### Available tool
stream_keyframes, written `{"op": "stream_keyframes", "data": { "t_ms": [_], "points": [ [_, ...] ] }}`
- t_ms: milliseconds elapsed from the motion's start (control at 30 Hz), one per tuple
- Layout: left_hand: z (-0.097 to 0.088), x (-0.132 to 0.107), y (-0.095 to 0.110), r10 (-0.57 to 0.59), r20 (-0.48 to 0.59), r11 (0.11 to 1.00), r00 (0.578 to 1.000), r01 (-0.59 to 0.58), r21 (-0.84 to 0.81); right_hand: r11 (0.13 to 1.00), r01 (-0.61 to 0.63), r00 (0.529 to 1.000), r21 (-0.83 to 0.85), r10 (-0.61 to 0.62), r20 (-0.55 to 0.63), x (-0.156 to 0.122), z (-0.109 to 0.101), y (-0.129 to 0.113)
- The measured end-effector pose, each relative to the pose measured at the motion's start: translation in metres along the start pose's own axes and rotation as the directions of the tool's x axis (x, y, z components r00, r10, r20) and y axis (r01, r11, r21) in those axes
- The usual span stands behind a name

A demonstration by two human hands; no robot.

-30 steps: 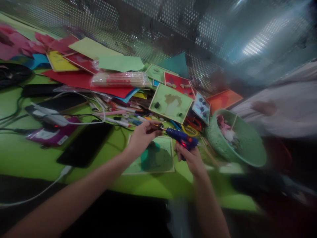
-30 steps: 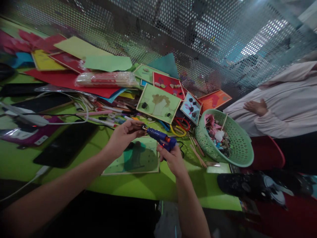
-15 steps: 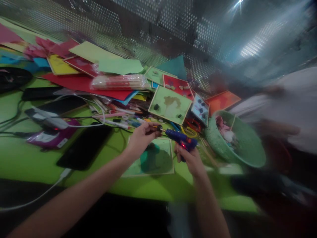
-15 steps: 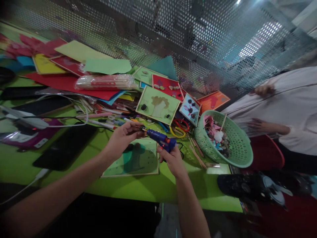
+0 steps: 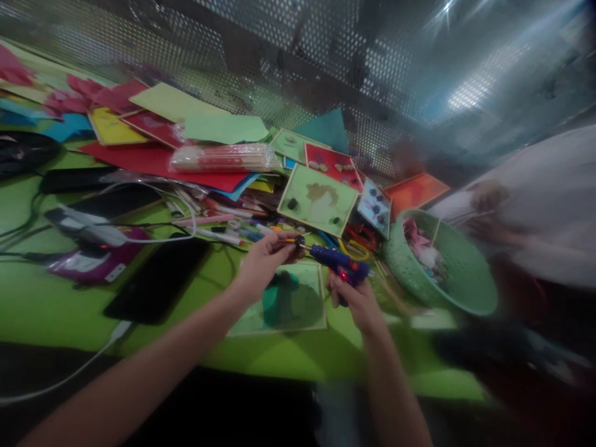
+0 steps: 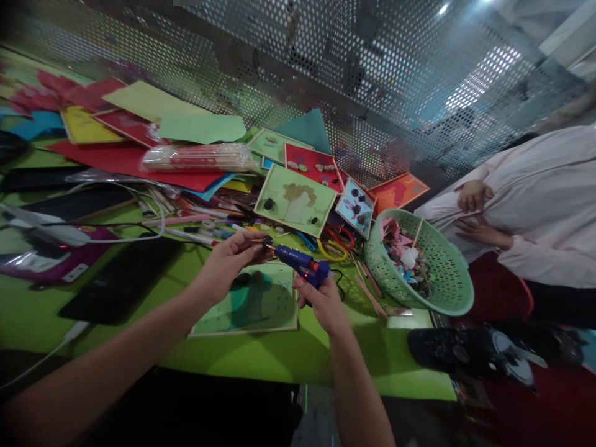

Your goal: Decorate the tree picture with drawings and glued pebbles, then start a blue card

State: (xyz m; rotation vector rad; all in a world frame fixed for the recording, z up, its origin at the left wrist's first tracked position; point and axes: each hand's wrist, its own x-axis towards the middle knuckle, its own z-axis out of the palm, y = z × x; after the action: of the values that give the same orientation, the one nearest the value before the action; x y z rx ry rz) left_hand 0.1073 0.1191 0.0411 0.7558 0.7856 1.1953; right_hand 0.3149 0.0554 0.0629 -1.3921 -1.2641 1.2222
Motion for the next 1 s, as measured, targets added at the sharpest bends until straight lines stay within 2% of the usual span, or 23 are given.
{"op": "stream_keyframes", "data": {
  "t_ms": [667, 1000],
  "points": [
    [-0.0028, 0.0021, -0.0013, -0.112, -0.012, 0.990, 0.994, 0.110, -0.083, 0.999, 0.008, 1.000, 0.035, -0.008, -0.011, 0.0001, 0.0000, 0.0007],
    [-0.0036, 0.0022, -0.0018, -0.088, -0.008, 0.991, 0.996, 0.087, -0.102, 1.000, 0.006, 1.000, 0.030, -0.006, -0.007, -0.0009, 0.0006, -0.0002]
  ]
}}
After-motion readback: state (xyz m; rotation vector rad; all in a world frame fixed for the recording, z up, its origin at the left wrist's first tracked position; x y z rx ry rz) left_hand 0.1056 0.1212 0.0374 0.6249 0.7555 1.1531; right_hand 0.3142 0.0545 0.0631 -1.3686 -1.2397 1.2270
